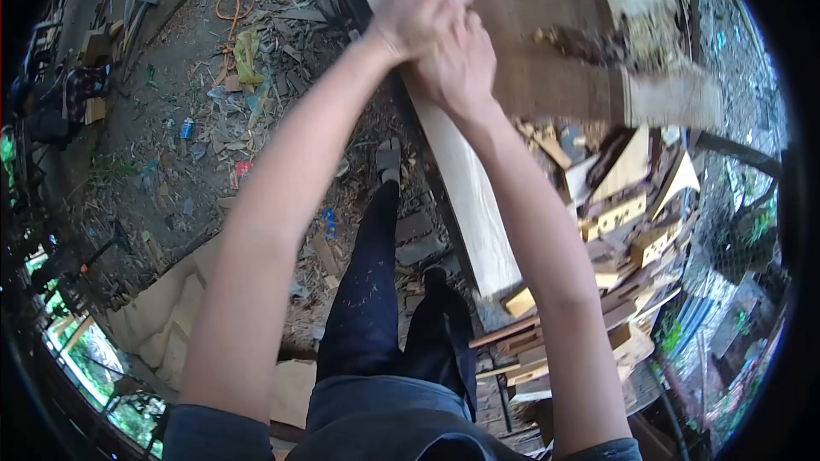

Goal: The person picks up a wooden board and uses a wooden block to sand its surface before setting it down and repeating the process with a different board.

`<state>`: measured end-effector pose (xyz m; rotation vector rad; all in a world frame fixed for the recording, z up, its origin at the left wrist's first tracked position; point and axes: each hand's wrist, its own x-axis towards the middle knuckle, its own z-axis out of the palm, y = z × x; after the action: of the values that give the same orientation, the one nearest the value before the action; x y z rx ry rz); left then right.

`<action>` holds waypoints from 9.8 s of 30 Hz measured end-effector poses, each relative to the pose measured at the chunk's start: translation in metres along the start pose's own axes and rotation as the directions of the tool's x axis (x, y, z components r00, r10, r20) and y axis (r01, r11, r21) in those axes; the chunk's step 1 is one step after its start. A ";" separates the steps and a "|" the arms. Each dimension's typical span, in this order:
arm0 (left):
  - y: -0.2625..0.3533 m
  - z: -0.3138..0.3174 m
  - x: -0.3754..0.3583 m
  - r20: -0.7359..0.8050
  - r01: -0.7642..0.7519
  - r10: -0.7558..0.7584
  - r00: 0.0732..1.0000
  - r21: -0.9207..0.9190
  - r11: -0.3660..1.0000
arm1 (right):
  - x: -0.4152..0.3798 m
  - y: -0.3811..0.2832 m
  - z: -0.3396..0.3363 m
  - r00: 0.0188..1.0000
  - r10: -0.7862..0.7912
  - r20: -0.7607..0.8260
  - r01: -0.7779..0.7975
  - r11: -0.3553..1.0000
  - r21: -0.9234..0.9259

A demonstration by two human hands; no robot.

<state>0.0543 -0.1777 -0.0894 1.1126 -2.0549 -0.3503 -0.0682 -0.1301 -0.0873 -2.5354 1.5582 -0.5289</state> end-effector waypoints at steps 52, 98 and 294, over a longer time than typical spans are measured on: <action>0.175 0.094 -0.165 -0.319 0.743 -0.816 0.482 -0.346 0.573 | -0.061 -0.023 -0.034 0.988 -0.042 0.151 0.054 0.995 -0.080; 0.186 0.104 -0.162 -0.423 0.740 -0.833 0.356 -0.417 0.528 | 0.031 -0.026 -0.004 0.993 -0.048 0.106 0.056 0.996 -0.066; 0.180 0.051 -0.138 -0.011 0.331 -0.335 0.942 -0.123 0.936 | -0.213 0.000 -0.055 0.962 0.034 0.270 0.011 0.987 -0.163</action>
<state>-0.0446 0.0331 -0.0924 1.3836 -1.7894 -0.6110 -0.1746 0.0627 -0.0854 -2.5769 1.5689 -0.0455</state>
